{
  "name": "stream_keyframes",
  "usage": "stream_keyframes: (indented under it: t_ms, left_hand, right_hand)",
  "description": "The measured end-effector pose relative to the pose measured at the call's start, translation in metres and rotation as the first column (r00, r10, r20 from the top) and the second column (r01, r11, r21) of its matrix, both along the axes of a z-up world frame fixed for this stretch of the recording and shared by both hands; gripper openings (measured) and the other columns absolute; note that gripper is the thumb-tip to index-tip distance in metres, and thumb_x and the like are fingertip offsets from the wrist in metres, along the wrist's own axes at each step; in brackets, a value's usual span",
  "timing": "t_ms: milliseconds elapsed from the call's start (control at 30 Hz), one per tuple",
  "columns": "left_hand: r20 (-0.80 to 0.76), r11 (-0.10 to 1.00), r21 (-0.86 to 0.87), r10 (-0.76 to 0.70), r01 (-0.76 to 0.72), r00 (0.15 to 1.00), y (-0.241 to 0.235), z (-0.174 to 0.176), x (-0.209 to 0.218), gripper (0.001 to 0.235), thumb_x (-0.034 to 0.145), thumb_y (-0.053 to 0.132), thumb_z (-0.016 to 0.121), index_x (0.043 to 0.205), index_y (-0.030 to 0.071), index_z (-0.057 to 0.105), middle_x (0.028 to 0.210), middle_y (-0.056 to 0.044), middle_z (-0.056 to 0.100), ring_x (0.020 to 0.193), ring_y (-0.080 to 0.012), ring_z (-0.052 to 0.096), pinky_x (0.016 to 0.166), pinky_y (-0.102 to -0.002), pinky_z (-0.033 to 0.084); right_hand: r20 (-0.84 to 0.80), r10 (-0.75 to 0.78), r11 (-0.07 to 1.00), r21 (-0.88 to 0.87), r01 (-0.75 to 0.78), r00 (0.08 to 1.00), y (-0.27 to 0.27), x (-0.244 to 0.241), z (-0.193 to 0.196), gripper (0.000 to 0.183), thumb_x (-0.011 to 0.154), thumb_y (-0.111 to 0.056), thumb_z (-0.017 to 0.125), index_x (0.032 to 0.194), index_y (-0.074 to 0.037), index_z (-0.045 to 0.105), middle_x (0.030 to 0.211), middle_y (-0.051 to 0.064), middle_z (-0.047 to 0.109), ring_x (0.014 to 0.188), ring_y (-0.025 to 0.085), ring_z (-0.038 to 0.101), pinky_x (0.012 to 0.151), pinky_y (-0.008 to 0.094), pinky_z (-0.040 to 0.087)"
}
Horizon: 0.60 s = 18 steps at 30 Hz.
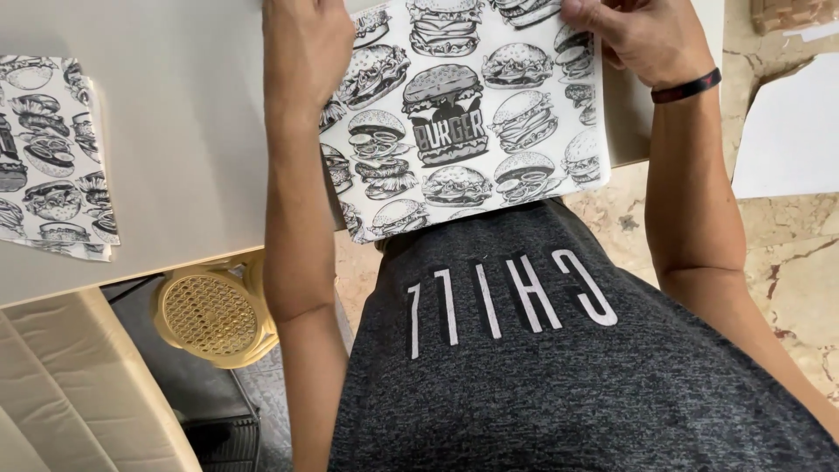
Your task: Folding printed burger wrapping papers and stacking them on a table.
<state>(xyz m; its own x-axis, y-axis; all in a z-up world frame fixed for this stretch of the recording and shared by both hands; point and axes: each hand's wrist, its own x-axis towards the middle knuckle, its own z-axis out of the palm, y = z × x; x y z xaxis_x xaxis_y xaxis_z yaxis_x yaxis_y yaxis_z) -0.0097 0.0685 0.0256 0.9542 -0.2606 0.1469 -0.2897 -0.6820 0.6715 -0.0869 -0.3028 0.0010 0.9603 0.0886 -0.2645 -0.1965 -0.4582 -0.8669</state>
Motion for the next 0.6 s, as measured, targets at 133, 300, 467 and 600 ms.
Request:
stream_keyframes:
  t_ms: [133,300,467,600]
  left_hand:
    - [-0.041,0.97,0.213,0.126,-0.115,0.991,0.012,0.047,-0.035,0.039,0.102,-0.005,0.048,0.136,0.007,0.062,0.141,-0.013,0.06,0.124,-0.0351,0.065,0.093,-0.049,0.054]
    - [-0.14,0.983,0.163,0.111,-0.088,0.984,0.05,0.017,-0.046,0.057,0.1,-0.012,0.044,0.152,0.011,0.052,0.149,-0.015,0.057,0.131,-0.0345,0.064,0.103,-0.045,0.054]
    - [-0.192,0.975,0.208,0.12,-0.079,0.974,0.046,0.01,-0.039,0.062,0.09,-0.02,0.051,0.146,0.006,0.06,0.143,-0.014,0.058,0.111,-0.0254,0.072,0.085,-0.027,0.066]
    - [-0.028,0.9,0.404,0.189,-0.162,0.982,0.033,0.02,-0.042,0.071,0.084,-0.017,0.058,0.147,0.015,0.054,0.138,-0.011,0.062,0.109,-0.0347,0.07,0.078,-0.047,0.058]
  right_hand:
    - [0.067,0.031,0.996,0.076,-0.036,0.997,0.006,-0.001,0.011,0.044,0.125,-0.022,0.071,0.087,-0.017,0.05,0.07,-0.008,0.04,0.055,0.005,0.036,0.051,0.025,0.025]
    - [0.048,0.053,0.998,-0.02,-0.052,0.997,0.008,0.0,0.018,0.036,0.129,-0.024,0.072,0.097,-0.014,0.057,0.09,-0.003,0.057,0.076,0.009,0.052,0.067,0.025,0.037]
    - [-0.018,0.026,0.999,-0.039,-0.027,0.999,0.021,0.009,0.047,0.058,0.122,-0.021,0.074,0.075,-0.014,0.041,0.06,0.0,0.043,0.049,0.011,0.046,0.043,0.026,0.031]
    - [0.036,0.031,0.998,0.052,-0.032,0.999,0.014,0.012,0.022,0.034,0.119,-0.016,0.076,0.093,-0.009,0.056,0.084,0.003,0.058,0.07,0.01,0.057,0.059,0.024,0.044]
